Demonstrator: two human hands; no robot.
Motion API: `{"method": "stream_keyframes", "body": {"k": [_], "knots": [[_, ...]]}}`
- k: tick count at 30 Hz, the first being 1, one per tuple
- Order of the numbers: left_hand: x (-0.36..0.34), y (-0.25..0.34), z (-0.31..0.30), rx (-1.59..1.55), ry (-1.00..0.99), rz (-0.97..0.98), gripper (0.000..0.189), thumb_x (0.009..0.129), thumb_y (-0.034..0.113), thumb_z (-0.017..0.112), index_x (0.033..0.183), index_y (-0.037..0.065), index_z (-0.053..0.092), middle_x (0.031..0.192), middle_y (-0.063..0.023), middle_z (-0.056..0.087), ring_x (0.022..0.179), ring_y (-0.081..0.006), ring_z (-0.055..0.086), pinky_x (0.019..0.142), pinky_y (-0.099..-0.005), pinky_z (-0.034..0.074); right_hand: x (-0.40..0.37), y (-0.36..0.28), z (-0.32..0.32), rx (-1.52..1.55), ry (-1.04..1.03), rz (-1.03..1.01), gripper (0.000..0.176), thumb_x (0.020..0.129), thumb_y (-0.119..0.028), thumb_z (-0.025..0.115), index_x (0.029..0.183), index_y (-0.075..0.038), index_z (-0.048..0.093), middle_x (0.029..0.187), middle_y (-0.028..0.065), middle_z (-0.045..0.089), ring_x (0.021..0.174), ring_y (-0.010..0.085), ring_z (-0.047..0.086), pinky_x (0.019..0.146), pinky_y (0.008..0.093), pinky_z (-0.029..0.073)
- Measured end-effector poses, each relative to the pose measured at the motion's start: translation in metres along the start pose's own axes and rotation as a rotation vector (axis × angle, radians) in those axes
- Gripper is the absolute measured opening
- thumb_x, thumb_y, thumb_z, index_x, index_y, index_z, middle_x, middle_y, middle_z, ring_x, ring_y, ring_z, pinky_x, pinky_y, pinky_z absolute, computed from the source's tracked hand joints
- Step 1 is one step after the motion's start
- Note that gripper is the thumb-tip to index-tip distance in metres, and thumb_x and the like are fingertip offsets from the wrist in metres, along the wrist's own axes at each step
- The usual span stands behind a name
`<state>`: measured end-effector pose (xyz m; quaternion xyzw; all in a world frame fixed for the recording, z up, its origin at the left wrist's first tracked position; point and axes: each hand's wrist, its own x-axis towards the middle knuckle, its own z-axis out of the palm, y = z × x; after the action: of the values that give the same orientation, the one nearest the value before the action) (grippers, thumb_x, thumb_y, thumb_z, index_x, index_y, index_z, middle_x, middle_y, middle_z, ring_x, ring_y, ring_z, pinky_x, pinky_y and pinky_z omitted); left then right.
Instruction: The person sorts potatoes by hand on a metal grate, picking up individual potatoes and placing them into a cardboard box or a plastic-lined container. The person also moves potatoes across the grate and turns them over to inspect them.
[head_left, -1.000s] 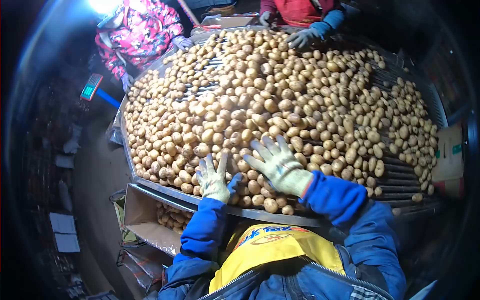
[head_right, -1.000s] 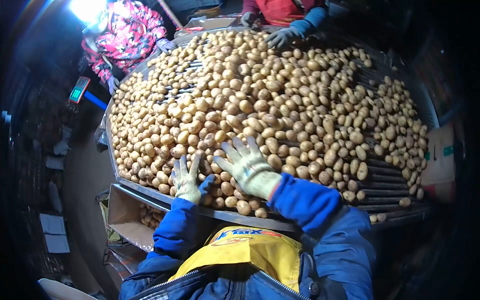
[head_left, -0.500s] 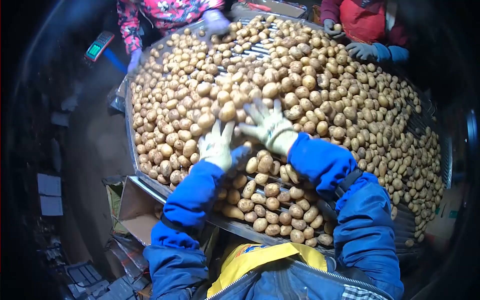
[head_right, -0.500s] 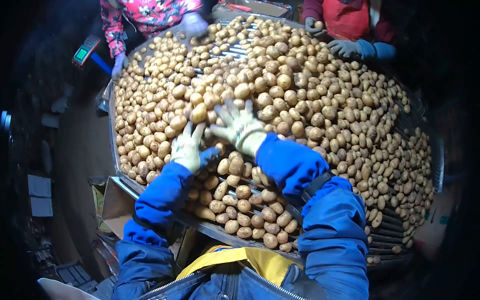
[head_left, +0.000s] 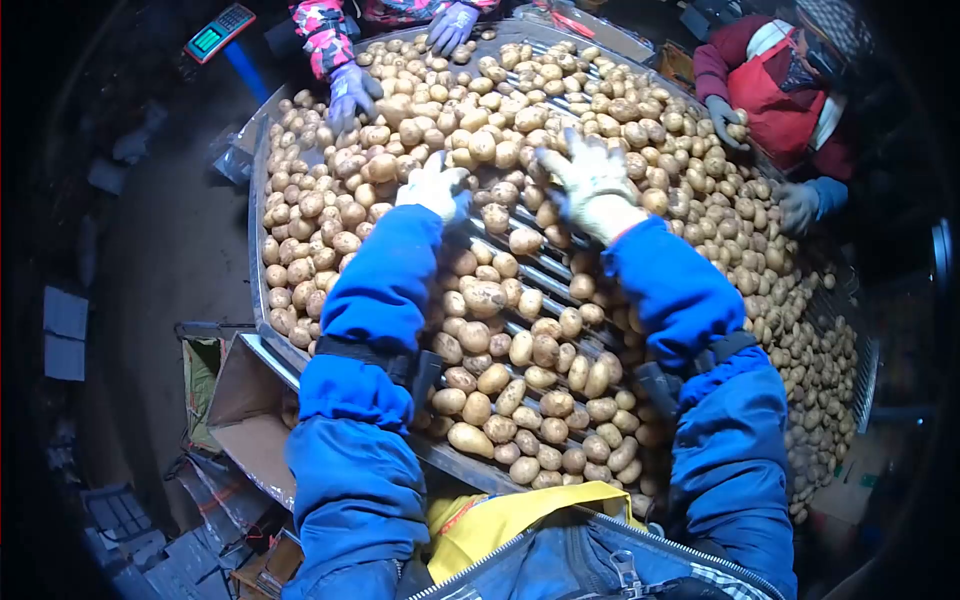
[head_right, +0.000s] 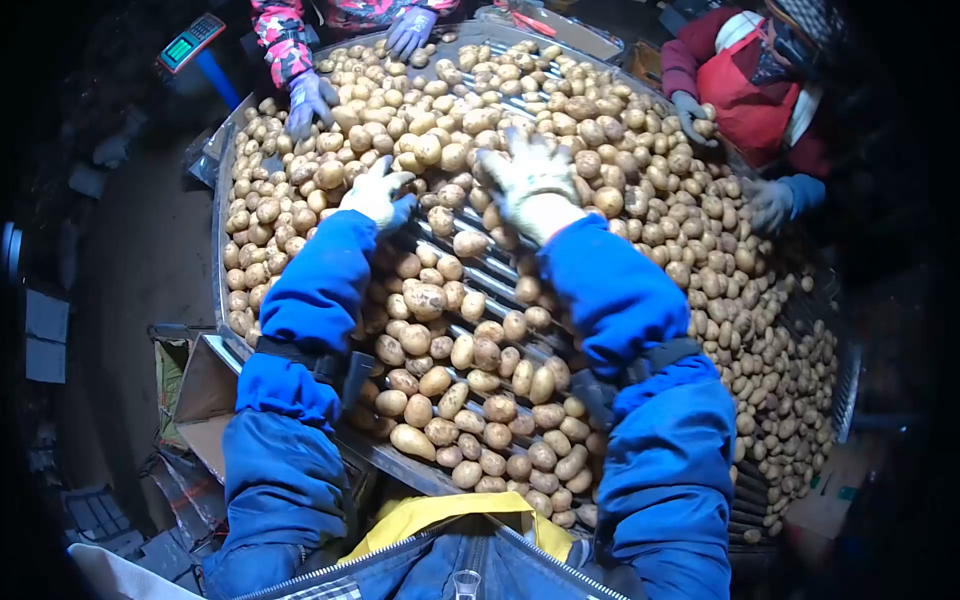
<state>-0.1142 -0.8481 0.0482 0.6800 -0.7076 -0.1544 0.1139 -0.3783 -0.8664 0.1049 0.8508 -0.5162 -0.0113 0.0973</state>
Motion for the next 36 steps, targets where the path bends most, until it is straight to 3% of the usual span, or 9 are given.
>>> {"method": "stream_keyframes", "body": {"k": [3,6,10,16,22,26,27,29,36], "knots": [[-0.041,0.018,-0.008,-0.186,0.102,0.044,0.052,0.093,0.043,0.069,0.14,0.021,0.065,0.155,-0.0231,0.05,0.138,-0.0424,0.052,0.118,-0.0476,0.041,-0.064,0.055,-0.017,0.211,0.054,0.12,0.066,0.091,-0.049,0.07,0.15,-0.025,0.053,0.156,0.0216,0.046,0.14,0.0422,0.048,0.115,0.06,0.037],[-0.111,0.05,0.003,-0.135,0.324,0.357,0.051,0.092,0.035,0.075,0.135,0.008,0.066,0.143,-0.0267,0.059,0.133,-0.0442,0.055,0.113,-0.0489,0.044,-0.173,0.1,-0.003,0.437,0.139,0.102,0.08,0.088,-0.053,0.073,0.154,-0.017,0.048,0.155,0.0267,0.048,0.141,0.0452,0.047,0.115,0.0562,0.038],[-0.218,0.11,-0.003,-0.16,0.116,0.664,0.062,0.087,0.035,0.079,0.135,0.001,0.062,0.14,-0.0308,0.056,0.128,-0.0494,0.054,0.111,-0.0572,0.042,-0.34,0.066,-0.031,0.387,0.058,0.017,0.086,0.081,-0.053,0.077,0.15,-0.011,0.05,0.147,0.0265,0.051,0.134,0.0453,0.05,0.112,0.0559,0.039],[-0.349,0.152,0.025,-0.062,-0.295,0.735,0.061,0.088,0.04,0.074,0.143,0.019,0.06,0.151,-0.024,0.044,0.14,-0.0529,0.038,0.113,-0.0721,0.027,-0.467,-0.01,-0.058,0.407,-0.19,-0.23,0.063,0.079,-0.038,0.076,0.138,-0.023,0.061,0.143,0.0229,0.052,0.133,0.0454,0.05,0.113,0.0688,0.033],[-0.337,0.159,0.045,0.043,-0.282,0.692,0.075,0.082,0.038,0.075,0.153,0.034,0.05,0.161,-0.0181,0.035,0.149,-0.0508,0.027,0.112,-0.0773,0.02,-0.41,-0.03,-0.035,0.404,-0.071,-0.383,0.054,0.087,-0.026,0.065,0.14,-0.03,0.06,0.155,0.016,0.045,0.145,0.0393,0.04,0.109,0.0756,0.027],[-0.284,0.146,0.026,0.22,-0.366,0.45,0.095,0.076,0.035,0.081,0.16,0.025,0.039,0.166,-0.0116,0.031,0.152,-0.0485,0.023,0.115,-0.0783,0.015,-0.321,-0.039,-0.013,0.287,0.036,-0.434,0.046,0.091,-0.025,0.06,0.137,-0.028,0.062,0.156,0.0154,0.045,0.147,0.0384,0.039,0.11,0.0778,0.026],[-0.274,0.114,0.056,0.216,-0.104,0.521,0.1,0.073,0.035,0.085,0.16,0.025,0.038,0.165,-0.0125,0.032,0.152,-0.0487,0.023,0.116,-0.0784,0.015,-0.293,-0.033,-0.01,0.301,0.03,-0.499,0.043,0.092,-0.026,0.06,0.135,-0.028,0.063,0.156,0.0153,0.046,0.147,0.0384,0.039,0.11,0.0784,0.026],[-0.247,0.113,0.033,0.282,-0.198,0.414,0.101,0.071,0.034,0.086,0.16,0.024,0.039,0.164,-0.0137,0.032,0.153,-0.049,0.022,0.117,-0.0775,0.016,-0.242,-0.037,0.008,0.271,0.06,-0.549,0.034,0.093,-0.026,0.057,0.125,-0.025,0.066,0.152,0.0151,0.051,0.144,0.0375,0.046,0.111,0.0793,0.024],[-0.142,0.078,0.003,0.209,-0.119,0.288,0.07,0.082,0.035,0.076,0.149,0.03,0.054,0.165,-0.0169,0.033,0.148,-0.0549,0.029,0.117,-0.0775,0.016,-0.109,-0.021,0.016,0.132,0.065,-0.659,0.042,0.088,-0.021,0.065,0.128,-0.032,0.065,0.158,0.0149,0.045,0.147,0.0412,0.041,0.116,0.0765,0.023]]}}
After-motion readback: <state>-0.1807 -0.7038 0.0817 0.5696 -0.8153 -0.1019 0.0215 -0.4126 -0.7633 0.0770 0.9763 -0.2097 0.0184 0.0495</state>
